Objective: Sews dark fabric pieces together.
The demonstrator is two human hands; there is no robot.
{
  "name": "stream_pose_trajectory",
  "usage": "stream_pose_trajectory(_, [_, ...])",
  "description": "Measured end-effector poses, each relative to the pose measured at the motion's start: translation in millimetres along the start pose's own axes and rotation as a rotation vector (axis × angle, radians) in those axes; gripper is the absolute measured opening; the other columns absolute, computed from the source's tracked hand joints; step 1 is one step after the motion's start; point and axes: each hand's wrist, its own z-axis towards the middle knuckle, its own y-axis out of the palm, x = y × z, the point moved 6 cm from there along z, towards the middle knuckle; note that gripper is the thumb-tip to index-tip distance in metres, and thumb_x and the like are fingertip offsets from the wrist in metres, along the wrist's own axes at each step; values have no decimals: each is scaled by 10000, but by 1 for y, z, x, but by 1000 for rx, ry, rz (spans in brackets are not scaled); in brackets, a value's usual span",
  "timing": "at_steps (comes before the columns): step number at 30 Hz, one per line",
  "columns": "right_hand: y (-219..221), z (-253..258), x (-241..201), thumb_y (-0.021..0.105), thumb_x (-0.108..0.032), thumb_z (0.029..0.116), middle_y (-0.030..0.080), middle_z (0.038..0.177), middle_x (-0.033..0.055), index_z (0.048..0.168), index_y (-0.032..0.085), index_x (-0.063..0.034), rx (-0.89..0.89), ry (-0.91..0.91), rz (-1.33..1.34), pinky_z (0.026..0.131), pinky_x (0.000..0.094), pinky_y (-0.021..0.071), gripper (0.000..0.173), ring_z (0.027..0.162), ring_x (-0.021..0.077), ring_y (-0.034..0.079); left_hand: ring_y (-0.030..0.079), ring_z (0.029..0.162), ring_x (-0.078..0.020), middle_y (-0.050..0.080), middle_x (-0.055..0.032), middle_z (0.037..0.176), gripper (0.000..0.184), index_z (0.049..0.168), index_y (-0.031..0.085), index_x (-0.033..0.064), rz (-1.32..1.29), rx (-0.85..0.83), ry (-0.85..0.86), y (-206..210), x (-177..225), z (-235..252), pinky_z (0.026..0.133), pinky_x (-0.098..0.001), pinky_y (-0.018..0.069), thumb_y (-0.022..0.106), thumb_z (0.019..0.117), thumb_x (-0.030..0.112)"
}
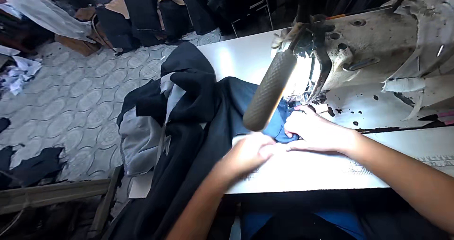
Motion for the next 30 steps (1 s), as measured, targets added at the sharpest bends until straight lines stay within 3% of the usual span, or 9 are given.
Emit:
stream_pose_trajectory(4, [-11,19,-6,640,-323,995,628,752,122,1011,698,-11,65,231,113,750,468,461,318,758,265,610,440,1422,-436,526,-282,1448,616,1378,558,-57,260,323,-149,-52,-50,24,1138,-602,384,697,947,361])
stream_pose_trajectory(6, [-17,22,-10,681,-256,960,594,724,49,942,674,-51,166,252,240,645,341,457,206,687,144,570,421,1426,-445,527,-235,1458,544,1336,630,27,315,337,-83,-52,-47,38,1063,-663,426,728,921,365])
stream_pose_trajectory(11, [-18,14,-16,714,-134,935,613,837,16,945,675,-9,275,252,503,718,191,438,131,776,11,536,654,1027,-379,699,-186,960,209,933,773,13,230,206,175,-30,-20,60,851,-546,533,717,906,213])
stream_pose_trajectory(16, [-16,15,-20,703,-136,906,650,865,35,936,696,10,284,166,491,762,196,454,149,825,11,565,537,1279,-435,617,-299,1249,442,1178,629,-127,183,189,90,-25,-9,70,1107,-509,409,742,858,156])
stream_pose_trajectory(20, [-10,15,-21,674,-154,877,623,819,31,872,677,19,208,-2,452,739,179,417,173,811,6,537,601,1145,-402,687,-186,1055,185,877,756,32,170,93,329,-32,-14,46,964,-567,493,754,805,203])
stream_pose_trajectory(23, [-7,17,-18,662,-161,918,648,861,49,953,688,32,200,23,487,754,180,429,197,826,9,553,637,891,-243,643,-120,803,208,763,640,12,-72,-73,375,-38,-11,2,959,-481,430,655,861,194])
stream_pose_trajectory(25, [-3,22,-16,697,-210,921,686,1024,48,1196,651,2,206,73,513,859,187,473,350,949,8,594,629,879,-193,662,-123,840,199,885,651,-32,-152,23,285,-44,-12,-23,953,-418,417,627,867,164])
stream_pose_trajectory(27, [0,28,-19,741,-280,898,691,1131,53,1348,582,-48,224,90,441,907,244,485,531,1034,57,613,691,1005,-179,746,-96,1051,352,1188,673,3,-58,209,128,-47,-16,-37,986,-461,481,642,895,195])
stream_pose_trajectory(30, [6,31,-22,681,-309,941,724,1095,94,1167,717,-60,340,-20,217,949,404,472,339,1070,204,652,717,1008,-273,766,-97,1080,415,1257,725,73,212,426,86,-42,-9,-45,961,-525,502,668,915,302])
